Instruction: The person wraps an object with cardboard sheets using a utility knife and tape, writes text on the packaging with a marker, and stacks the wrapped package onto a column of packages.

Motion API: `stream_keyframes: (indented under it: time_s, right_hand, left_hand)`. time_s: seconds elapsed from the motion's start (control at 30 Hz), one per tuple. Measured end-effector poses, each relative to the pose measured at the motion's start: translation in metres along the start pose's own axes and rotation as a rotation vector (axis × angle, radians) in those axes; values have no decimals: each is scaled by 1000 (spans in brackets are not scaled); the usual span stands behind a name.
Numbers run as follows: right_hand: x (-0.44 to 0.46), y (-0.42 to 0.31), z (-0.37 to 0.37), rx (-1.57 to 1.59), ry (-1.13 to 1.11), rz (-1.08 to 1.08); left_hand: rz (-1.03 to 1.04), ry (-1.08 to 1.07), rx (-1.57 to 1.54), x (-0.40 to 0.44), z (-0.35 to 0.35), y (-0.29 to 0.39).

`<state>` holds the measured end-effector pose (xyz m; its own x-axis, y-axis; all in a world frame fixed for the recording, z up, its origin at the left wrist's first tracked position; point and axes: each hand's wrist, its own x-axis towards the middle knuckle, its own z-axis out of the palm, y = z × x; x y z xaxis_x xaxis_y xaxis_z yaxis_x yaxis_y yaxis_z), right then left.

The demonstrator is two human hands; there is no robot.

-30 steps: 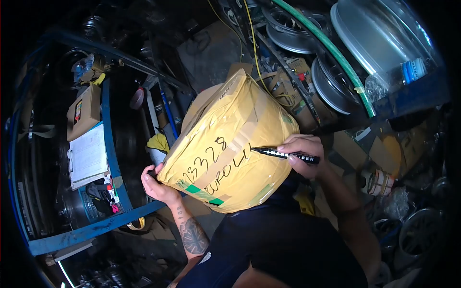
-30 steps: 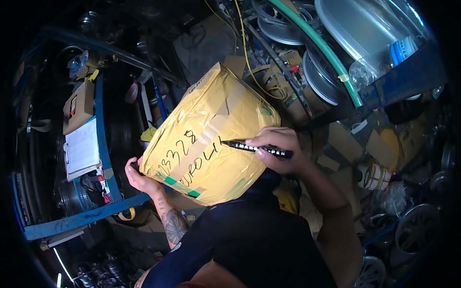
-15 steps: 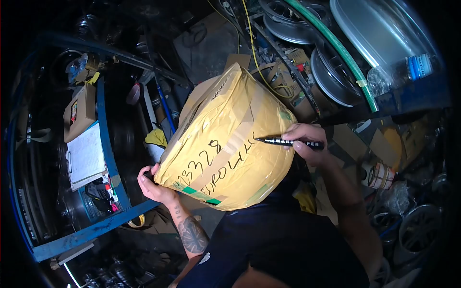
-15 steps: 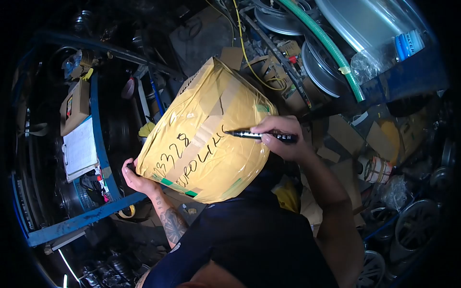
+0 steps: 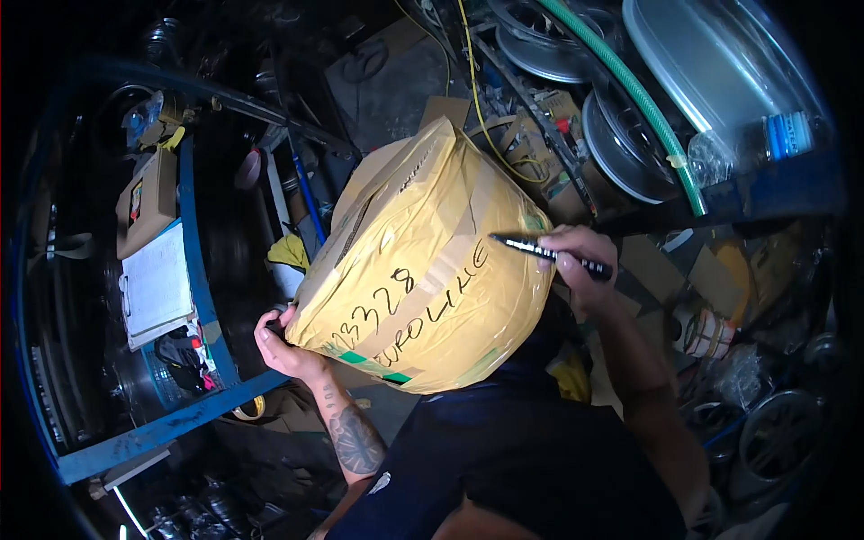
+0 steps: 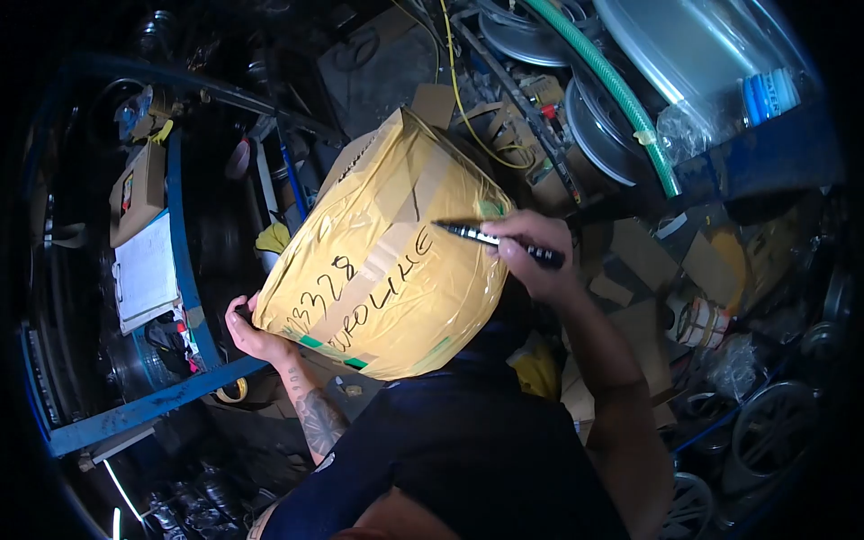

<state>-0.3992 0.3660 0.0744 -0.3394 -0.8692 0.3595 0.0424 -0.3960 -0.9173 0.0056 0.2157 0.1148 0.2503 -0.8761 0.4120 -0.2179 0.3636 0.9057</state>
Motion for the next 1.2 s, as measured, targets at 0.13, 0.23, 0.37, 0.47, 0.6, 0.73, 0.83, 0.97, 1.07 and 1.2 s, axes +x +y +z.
stream_keyframes:
  time_s: [0.13,0.23,0.37,0.47,0.6,0.73,0.83,0.97,1.07,1.2]
  right_hand:
    - [-2,-21,11,28,-210,-91]
    - [-6,-14,16,30,-224,-65]
    - [-2,-12,17,18,-248,-96]
    - [-22,1,4,87,-106,8]
    - [-33,-2,5,219,57,-5]
    - [-32,-30,16,188,-229,61]
    - [-28,-39,28,5,-425,-78]
    - [-24,-34,33,-105,-448,-165]
    - [-18,-39,31,-188,-506,-209]
    - [-19,-37,25,-70,-533,-194]
  left_hand:
    - [3,18,10,-1,2,1]
    - [18,29,16,-2,2,0]
    - [18,24,-11,-4,-7,-6]
    - [24,44,32,-6,-3,0]
    - [35,61,42,-5,0,-1]
    - [24,27,75,-1,3,2]
    - [15,38,62,4,8,4]
    - [30,11,55,13,8,-2]
    - [12,4,-6,17,9,-4]
    - [43,7,29,20,9,-6]
